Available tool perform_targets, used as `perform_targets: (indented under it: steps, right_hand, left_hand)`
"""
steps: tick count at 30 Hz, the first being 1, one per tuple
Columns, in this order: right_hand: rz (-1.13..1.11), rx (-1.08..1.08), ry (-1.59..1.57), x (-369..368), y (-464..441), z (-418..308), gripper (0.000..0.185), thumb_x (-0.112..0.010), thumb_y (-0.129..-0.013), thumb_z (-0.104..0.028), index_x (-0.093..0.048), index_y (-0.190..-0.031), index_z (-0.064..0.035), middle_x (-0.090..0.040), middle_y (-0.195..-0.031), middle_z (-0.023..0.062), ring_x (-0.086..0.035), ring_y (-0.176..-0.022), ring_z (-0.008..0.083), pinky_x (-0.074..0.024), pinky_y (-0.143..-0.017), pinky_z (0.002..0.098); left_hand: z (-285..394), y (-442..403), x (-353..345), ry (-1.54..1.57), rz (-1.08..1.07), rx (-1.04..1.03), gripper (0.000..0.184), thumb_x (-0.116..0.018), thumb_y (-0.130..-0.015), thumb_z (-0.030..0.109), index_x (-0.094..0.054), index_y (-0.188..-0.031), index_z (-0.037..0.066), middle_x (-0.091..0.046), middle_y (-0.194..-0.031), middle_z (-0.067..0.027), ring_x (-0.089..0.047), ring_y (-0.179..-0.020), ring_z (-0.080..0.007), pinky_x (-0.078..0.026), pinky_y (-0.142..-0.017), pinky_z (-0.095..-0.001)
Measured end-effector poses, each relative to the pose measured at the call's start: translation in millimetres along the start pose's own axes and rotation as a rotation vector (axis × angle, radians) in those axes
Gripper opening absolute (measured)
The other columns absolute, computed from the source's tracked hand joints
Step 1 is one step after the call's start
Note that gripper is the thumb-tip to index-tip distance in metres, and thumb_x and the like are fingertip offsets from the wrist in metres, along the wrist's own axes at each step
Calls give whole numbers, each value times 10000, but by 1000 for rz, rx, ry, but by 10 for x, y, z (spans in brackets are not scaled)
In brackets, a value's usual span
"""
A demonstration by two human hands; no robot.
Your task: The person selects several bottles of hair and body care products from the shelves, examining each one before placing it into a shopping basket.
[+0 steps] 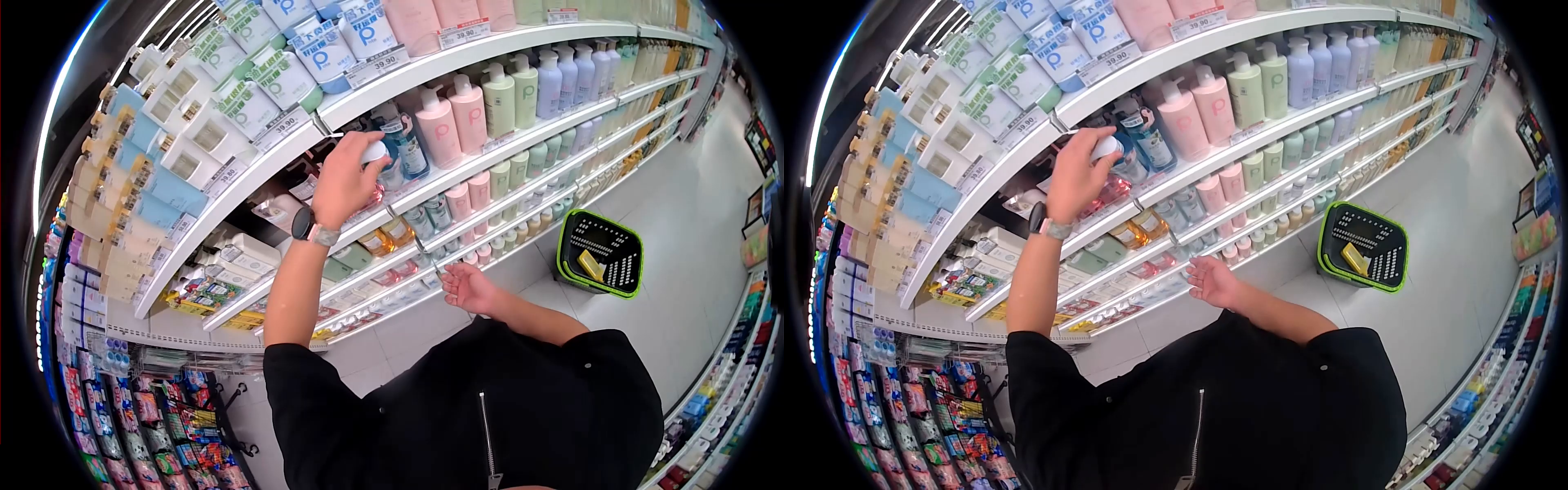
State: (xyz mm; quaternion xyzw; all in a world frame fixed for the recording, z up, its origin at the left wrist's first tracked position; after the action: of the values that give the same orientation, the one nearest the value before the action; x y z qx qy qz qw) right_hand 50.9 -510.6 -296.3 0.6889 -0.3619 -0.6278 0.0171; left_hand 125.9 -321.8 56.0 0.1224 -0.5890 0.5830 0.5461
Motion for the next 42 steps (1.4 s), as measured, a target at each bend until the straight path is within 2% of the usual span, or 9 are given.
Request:
perform_targets:
  steps: [1,5,9,11,15,19,24,31,42]
  right_hand:
    - [14,7,-15,-21,-40,-11,286,-552,-942,-395,-612,-1092,-159,-661,-1017,16,-603,-903,187,-460,-786,392]
    - [-28,30,-151,-361,-174,-132,489,-477,-958,-517,-553,-1270,-148,-595,-1231,68,-555,-1112,245,-448,-888,453]
    - [-384,77,-249,-1181,182,-278,604,-444,-963,-556,-481,-1399,-139,-516,-1366,129,-465,-1278,294,-404,-997,477]
    - [-477,17,-269,-1474,398,-291,580,-464,-959,-522,-501,-1387,-133,-520,-1357,128,-450,-1283,292,-401,-993,469]
    - [-558,-46,-349,-1440,336,-226,552,-496,-937,-488,-532,-1355,-128,-559,-1297,103,-508,-1205,284,-491,-794,404]
    - [-493,-24,-337,-1335,297,-104,538,-499,-930,-474,-538,-1340,-128,-564,-1281,99,-523,-1177,274,-493,-727,364]
    - [-420,-15,-419,-1167,314,85,646,-527,-880,-493,-482,-1404,-118,-541,-1349,88,-559,-1134,260,-491,-697,348]
    - [-326,85,-524,-695,705,405,572,-520,-901,-462,-520,-1368,-132,-576,-1314,76,-577,-1116,269,-503,-686,349]
    - [-387,348,-549,-146,1529,394,569,-490,-907,-497,-550,-1323,-113,-590,-1264,109,-590,-1046,307,-512,-615,353]
  left_hand:
    - [125,-9,117,17,21,5,359,-731,-828,137,-640,-1163,42,-631,-1036,-156,-631,-885,-326,-526,-773,-374]
    - [186,29,401,318,-10,256,350,-690,-904,49,-620,-1240,-19,-686,-949,-28,-612,-806,-65,-511,-716,-221]
    - [76,150,278,792,-96,421,335,-689,-918,101,-614,-1207,-50,-710,-926,-49,-622,-807,-46,-509,-691,-213]
    - [-116,253,96,770,-239,458,330,-680,-932,124,-619,-1206,-49,-714,-938,-53,-630,-807,-52,-514,-710,-207]
    - [-423,320,1,847,-217,542,324,-668,-946,158,-630,-1204,-34,-716,-950,-52,-631,-803,-46,-502,-669,-201]
    - [-406,461,-90,889,-228,612,321,-678,-944,182,-648,-1198,-12,-714,-1029,-45,-642,-898,-68,-520,-736,-228]
    - [-364,581,-308,863,-203,472,305,-660,-958,178,-656,-1193,-17,-699,-1101,-63,-633,-993,-95,-514,-870,-257]
    - [-188,846,-1108,1241,-231,565,268,-610,-987,148,-666,-1203,0,-696,-1128,-60,-623,-969,-77,-504,-859,-238]
    - [975,405,-1386,1197,-566,292,294,-649,-950,80,-634,-1219,-37,-698,-1044,-48,-619,-941,-66,-505,-831,-223]
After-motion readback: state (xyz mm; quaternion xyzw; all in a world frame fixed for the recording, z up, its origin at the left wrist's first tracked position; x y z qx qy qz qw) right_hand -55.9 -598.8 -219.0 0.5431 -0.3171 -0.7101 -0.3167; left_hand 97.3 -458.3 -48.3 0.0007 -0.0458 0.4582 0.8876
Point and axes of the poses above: each hand's wrist, its own y-axis away from the middle knuckle, its own x-axis out of the back of the hand, z = x × y, the point moved 3 cm from there along -y, towards the middle knuckle
